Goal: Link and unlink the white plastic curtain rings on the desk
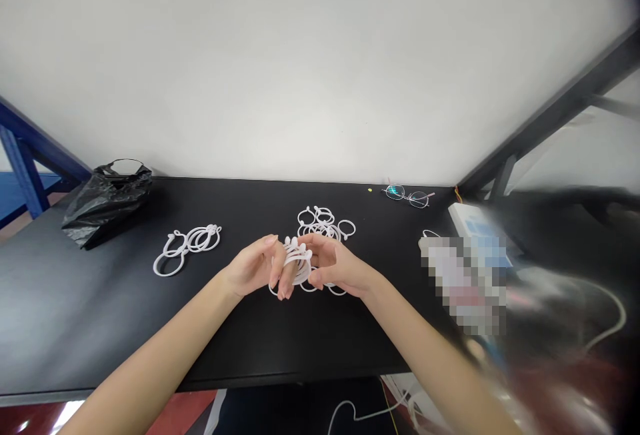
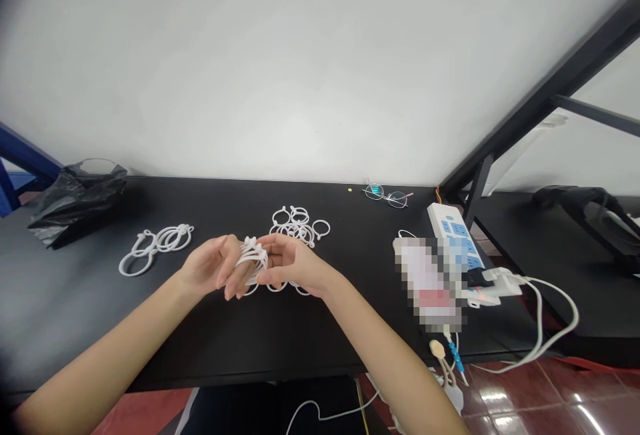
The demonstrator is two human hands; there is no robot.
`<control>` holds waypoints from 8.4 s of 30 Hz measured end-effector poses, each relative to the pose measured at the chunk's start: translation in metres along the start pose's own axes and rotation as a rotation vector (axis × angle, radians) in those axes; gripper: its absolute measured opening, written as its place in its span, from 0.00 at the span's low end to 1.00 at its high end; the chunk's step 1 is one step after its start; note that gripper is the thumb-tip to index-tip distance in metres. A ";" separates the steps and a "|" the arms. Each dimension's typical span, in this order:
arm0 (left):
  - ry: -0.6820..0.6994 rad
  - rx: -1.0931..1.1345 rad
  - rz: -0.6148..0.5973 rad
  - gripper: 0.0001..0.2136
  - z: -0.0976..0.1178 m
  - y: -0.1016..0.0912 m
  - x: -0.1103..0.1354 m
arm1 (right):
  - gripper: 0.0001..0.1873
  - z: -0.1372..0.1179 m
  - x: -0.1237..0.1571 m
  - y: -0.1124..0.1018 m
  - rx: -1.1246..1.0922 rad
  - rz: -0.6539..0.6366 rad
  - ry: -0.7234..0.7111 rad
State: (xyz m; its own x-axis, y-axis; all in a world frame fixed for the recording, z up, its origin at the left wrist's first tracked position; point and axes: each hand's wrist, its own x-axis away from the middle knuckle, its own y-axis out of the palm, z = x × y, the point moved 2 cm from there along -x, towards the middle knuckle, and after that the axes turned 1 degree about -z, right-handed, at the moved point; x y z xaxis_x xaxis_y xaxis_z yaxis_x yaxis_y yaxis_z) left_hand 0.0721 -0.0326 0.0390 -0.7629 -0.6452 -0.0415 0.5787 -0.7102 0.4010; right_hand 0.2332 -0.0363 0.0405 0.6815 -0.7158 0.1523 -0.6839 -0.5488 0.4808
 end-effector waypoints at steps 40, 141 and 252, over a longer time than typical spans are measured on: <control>0.220 -0.573 0.492 0.10 -0.005 -0.015 -0.007 | 0.13 0.018 0.007 0.028 0.333 0.233 -0.260; -0.448 -1.626 0.557 0.05 -0.019 0.015 0.021 | 0.08 -0.001 0.006 -0.021 1.349 0.241 -0.154; 0.271 -0.812 0.123 0.12 -0.009 0.024 -0.006 | 0.14 0.017 -0.006 0.001 0.035 0.440 -0.116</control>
State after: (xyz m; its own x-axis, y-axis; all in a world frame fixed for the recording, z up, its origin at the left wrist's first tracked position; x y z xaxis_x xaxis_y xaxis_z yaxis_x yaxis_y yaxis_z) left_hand 0.0934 -0.0485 0.0406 -0.6465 -0.7020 -0.2987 0.7579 -0.5461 -0.3570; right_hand 0.2240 -0.0395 0.0257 0.2919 -0.9267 0.2366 -0.9115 -0.1946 0.3623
